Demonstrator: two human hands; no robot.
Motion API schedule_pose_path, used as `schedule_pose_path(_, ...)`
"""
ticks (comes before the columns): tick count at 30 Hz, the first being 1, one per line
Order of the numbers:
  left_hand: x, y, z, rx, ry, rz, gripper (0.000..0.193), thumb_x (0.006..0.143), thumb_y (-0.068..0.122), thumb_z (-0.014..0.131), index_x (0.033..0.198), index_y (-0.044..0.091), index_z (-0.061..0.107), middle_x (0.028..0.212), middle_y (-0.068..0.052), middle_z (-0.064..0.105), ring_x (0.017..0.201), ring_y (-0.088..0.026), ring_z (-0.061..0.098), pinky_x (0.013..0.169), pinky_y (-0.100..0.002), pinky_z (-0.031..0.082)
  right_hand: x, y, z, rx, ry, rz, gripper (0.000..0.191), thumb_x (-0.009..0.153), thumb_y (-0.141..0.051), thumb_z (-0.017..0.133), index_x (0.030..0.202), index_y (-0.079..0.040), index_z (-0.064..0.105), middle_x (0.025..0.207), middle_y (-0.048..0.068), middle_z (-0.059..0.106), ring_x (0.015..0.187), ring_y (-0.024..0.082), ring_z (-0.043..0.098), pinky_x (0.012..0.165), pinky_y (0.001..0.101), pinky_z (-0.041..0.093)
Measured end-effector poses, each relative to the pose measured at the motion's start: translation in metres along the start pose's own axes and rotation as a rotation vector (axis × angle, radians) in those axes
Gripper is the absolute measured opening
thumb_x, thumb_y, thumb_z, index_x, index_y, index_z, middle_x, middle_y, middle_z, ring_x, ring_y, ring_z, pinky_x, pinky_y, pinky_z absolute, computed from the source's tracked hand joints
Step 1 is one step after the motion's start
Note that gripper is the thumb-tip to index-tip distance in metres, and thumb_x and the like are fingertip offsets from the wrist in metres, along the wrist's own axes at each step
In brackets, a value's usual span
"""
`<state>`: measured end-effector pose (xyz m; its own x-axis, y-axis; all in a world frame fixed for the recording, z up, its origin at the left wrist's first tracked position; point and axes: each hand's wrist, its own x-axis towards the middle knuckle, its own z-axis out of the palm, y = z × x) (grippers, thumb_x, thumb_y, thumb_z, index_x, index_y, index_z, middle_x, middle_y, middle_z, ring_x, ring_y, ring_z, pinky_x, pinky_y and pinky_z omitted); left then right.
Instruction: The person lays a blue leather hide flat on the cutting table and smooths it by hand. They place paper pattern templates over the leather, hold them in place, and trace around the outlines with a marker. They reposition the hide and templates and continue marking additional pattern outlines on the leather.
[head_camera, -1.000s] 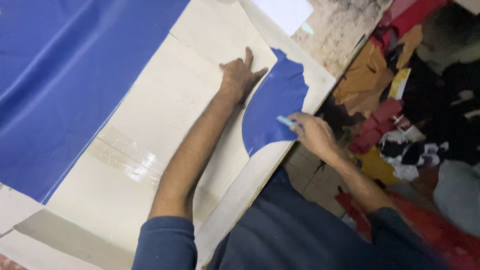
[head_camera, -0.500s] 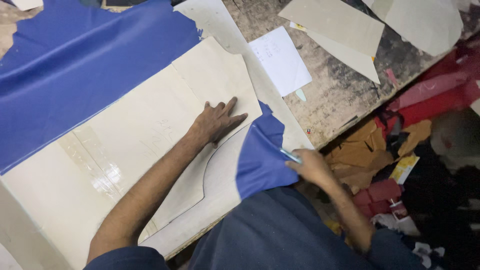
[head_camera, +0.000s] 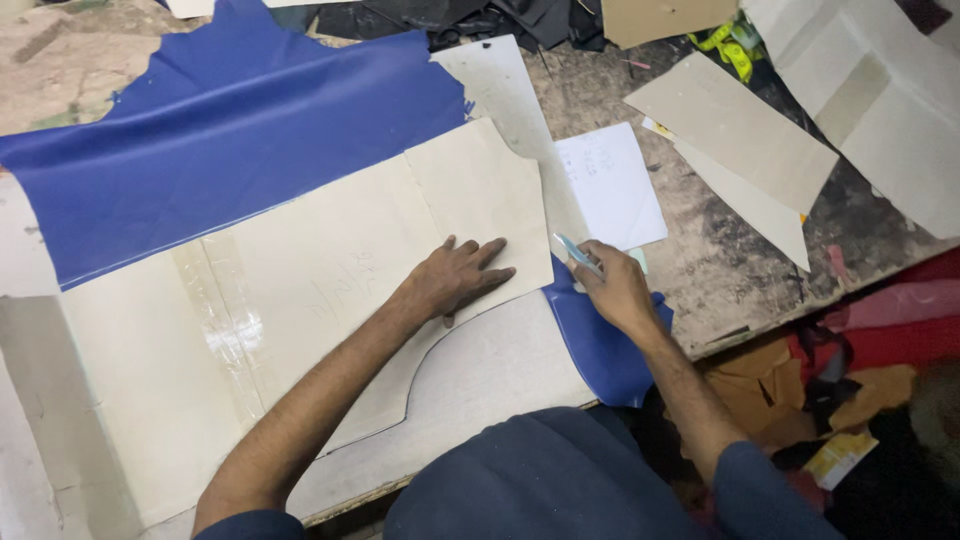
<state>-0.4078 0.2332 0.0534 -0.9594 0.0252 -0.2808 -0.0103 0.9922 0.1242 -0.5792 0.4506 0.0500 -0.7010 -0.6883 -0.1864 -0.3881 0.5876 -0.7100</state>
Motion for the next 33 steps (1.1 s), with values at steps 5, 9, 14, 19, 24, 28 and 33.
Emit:
schedule_pose_path(5, -0.012, -0.013, -0.003, -0.168, 0.06, -0.034, 0.085, 0.065, 0.015, 0.086, 0.143, 0.027, 0.056, 0.155, -0.001, 0.043, 0.13, -0.023, 0.052, 0.106, -0.034, 0.049, 0.038, -0.045, 0.021, 0.024, 0.175, -0.37, 0.026, 0.1, -0.017, 0.065, 0.118, 0.001, 0.066, 0.097, 0.019, 0.071, 0.081, 0.03, 0.071, 0.073, 0.0429, 0.055)
schedule_pose_path(9, -0.01, -0.02, 0.004, -0.31, 0.209, -0.071, 0.061, 0.077, 0.014, 0.079, 0.136, 0.022, 0.064, 0.148, 0.003, 0.054, 0.125, -0.02, 0.058, 0.096, -0.031, 0.056, 0.059, -0.078, 0.039, -0.015, 0.06, -0.335, 0.021, 0.1, -0.015, 0.063, 0.115, 0.0, 0.068, 0.098, 0.017, 0.07, 0.073, 0.03, 0.071, 0.07, 0.0424, 0.054)
schedule_pose_path(14, -0.036, -0.054, 0.041, -0.665, 0.52, -0.351, 0.048, 0.084, 0.014, 0.077, 0.13, 0.016, 0.067, 0.144, -0.001, 0.059, 0.125, -0.022, 0.061, 0.099, -0.036, 0.053, 0.055, -0.104, 0.051, -0.041, 0.038, -0.386, 0.021, 0.1, -0.012, 0.062, 0.117, -0.002, 0.069, 0.095, 0.018, 0.068, 0.069, 0.03, 0.069, 0.069, 0.042, 0.054)
schedule_pose_path(19, -0.161, -0.136, 0.093, -0.401, 1.052, -0.924, 0.042, 0.089, 0.013, 0.078, 0.129, 0.005, 0.069, 0.14, -0.014, 0.063, 0.129, -0.033, 0.059, 0.107, -0.043, 0.05, 0.035, -0.127, 0.048, -0.147, 0.089, -0.607, 0.024, 0.1, -0.011, 0.065, 0.122, -0.003, 0.07, 0.104, 0.02, 0.07, 0.092, 0.04, 0.069, 0.079, 0.0458, 0.055)
schedule_pose_path(24, -0.27, -0.182, 0.108, -0.231, 0.907, -1.309, 0.064, 0.079, 0.029, 0.087, 0.126, -0.008, 0.065, 0.141, -0.024, 0.057, 0.133, -0.04, 0.049, 0.103, -0.046, 0.049, 0.024, -0.173, 0.074, -0.321, -0.159, -0.594, 0.032, 0.099, -0.007, 0.063, 0.131, -0.005, 0.067, 0.108, 0.02, 0.067, 0.094, 0.043, 0.068, 0.08, 0.0492, 0.054)
schedule_pose_path(28, -0.293, -0.19, 0.106, -0.178, 0.828, -1.324, 0.081, 0.074, 0.044, 0.09, 0.127, -0.011, 0.064, 0.141, -0.03, 0.054, 0.131, -0.043, 0.048, 0.105, -0.049, 0.046, 0.027, -0.224, 0.135, -0.398, -0.276, -0.724, 0.035, 0.095, -0.007, 0.063, 0.13, -0.008, 0.066, 0.11, 0.013, 0.067, 0.089, 0.034, 0.071, 0.077, 0.0462, 0.058)
schedule_pose_path(33, -0.296, -0.201, 0.115, -0.192, 0.817, -1.368, 0.103, 0.072, 0.061, 0.085, 0.14, -0.009, 0.054, 0.149, -0.034, 0.042, 0.137, -0.048, 0.039, 0.115, -0.055, 0.033, 0.046, -0.302, 0.252, -0.296, -0.241, -0.966, 0.032, 0.091, -0.002, 0.068, 0.124, -0.003, 0.067, 0.111, 0.012, 0.069, 0.085, 0.031, 0.073, 0.073, 0.042, 0.061)
